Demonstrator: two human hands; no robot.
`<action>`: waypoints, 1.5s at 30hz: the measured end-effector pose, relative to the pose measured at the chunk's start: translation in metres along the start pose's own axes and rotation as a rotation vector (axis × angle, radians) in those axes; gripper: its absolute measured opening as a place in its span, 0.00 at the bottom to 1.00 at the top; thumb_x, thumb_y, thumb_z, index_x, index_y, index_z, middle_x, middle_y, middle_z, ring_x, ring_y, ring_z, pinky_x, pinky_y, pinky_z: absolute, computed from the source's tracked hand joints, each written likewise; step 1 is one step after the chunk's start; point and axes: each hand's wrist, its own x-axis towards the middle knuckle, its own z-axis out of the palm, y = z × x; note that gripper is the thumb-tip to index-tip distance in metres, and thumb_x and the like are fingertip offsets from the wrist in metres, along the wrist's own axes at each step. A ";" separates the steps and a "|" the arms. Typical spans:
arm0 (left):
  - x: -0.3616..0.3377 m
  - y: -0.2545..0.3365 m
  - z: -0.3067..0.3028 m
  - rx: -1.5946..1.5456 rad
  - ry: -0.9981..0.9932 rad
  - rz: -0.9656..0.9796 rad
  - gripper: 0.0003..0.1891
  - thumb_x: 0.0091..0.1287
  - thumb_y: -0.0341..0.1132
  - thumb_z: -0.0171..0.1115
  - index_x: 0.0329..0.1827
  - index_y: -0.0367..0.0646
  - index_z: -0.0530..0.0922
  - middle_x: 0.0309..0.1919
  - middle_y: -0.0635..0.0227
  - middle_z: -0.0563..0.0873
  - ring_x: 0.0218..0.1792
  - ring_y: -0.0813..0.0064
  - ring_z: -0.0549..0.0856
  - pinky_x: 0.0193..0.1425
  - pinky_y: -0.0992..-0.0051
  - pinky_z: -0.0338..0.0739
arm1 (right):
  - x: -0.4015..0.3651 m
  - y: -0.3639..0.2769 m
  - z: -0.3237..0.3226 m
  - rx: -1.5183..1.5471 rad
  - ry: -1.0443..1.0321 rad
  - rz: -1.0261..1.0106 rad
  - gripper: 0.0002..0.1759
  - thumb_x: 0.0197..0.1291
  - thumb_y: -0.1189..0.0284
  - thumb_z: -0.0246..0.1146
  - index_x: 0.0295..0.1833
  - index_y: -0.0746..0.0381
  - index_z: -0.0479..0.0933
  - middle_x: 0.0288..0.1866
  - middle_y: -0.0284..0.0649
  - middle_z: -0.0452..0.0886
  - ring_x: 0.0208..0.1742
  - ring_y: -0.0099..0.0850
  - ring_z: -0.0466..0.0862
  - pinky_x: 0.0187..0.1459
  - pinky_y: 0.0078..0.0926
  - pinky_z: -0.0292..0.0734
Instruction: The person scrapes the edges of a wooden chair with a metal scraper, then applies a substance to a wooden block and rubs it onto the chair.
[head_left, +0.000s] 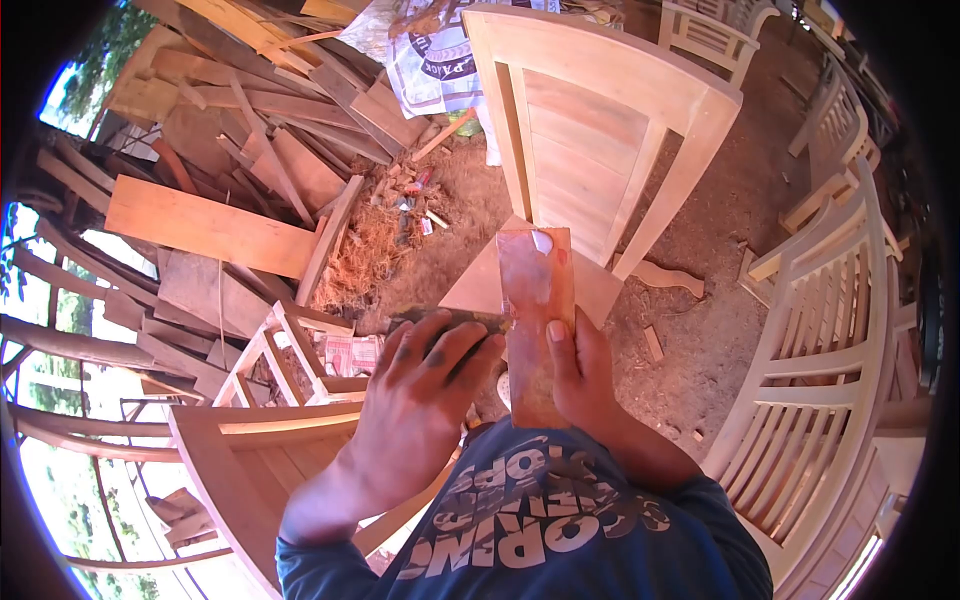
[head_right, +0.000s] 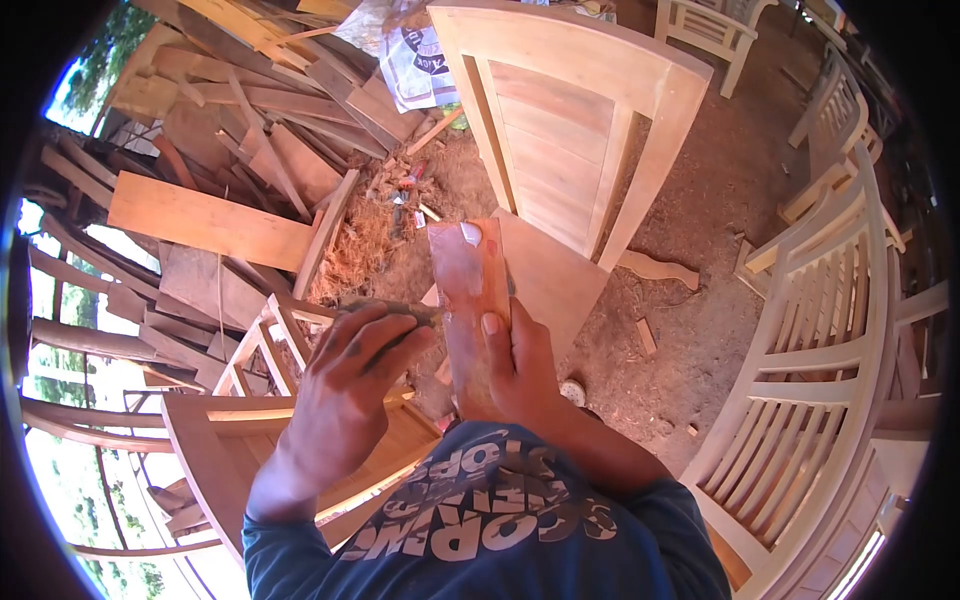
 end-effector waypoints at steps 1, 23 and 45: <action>0.000 0.001 -0.001 0.002 0.025 0.002 0.20 0.54 0.26 0.57 0.52 0.36 0.79 0.50 0.59 0.78 0.56 0.55 0.76 0.60 0.56 0.70 | -0.002 0.001 0.000 -0.012 -0.010 0.007 0.13 0.73 0.69 0.47 0.45 0.69 0.71 0.21 0.42 0.73 0.20 0.23 0.70 0.23 0.28 0.64; 0.008 0.010 -0.011 -0.143 -0.024 -0.097 0.27 0.47 0.11 0.53 0.53 0.37 0.80 0.52 0.57 0.80 0.56 0.55 0.79 0.61 0.63 0.74 | -0.007 0.003 -0.001 0.019 -0.016 0.020 0.16 0.74 0.67 0.47 0.51 0.68 0.72 0.27 0.41 0.77 0.26 0.26 0.76 0.29 0.28 0.68; -0.016 -0.004 -0.005 -1.179 0.172 -0.164 0.33 0.45 0.07 0.42 0.58 0.33 0.76 0.56 0.51 0.79 0.60 0.60 0.79 0.63 0.70 0.72 | 0.010 -0.013 -0.014 -0.027 -0.069 -0.184 0.21 0.74 0.59 0.48 0.49 0.69 0.72 0.30 0.34 0.76 0.29 0.17 0.71 0.31 0.22 0.68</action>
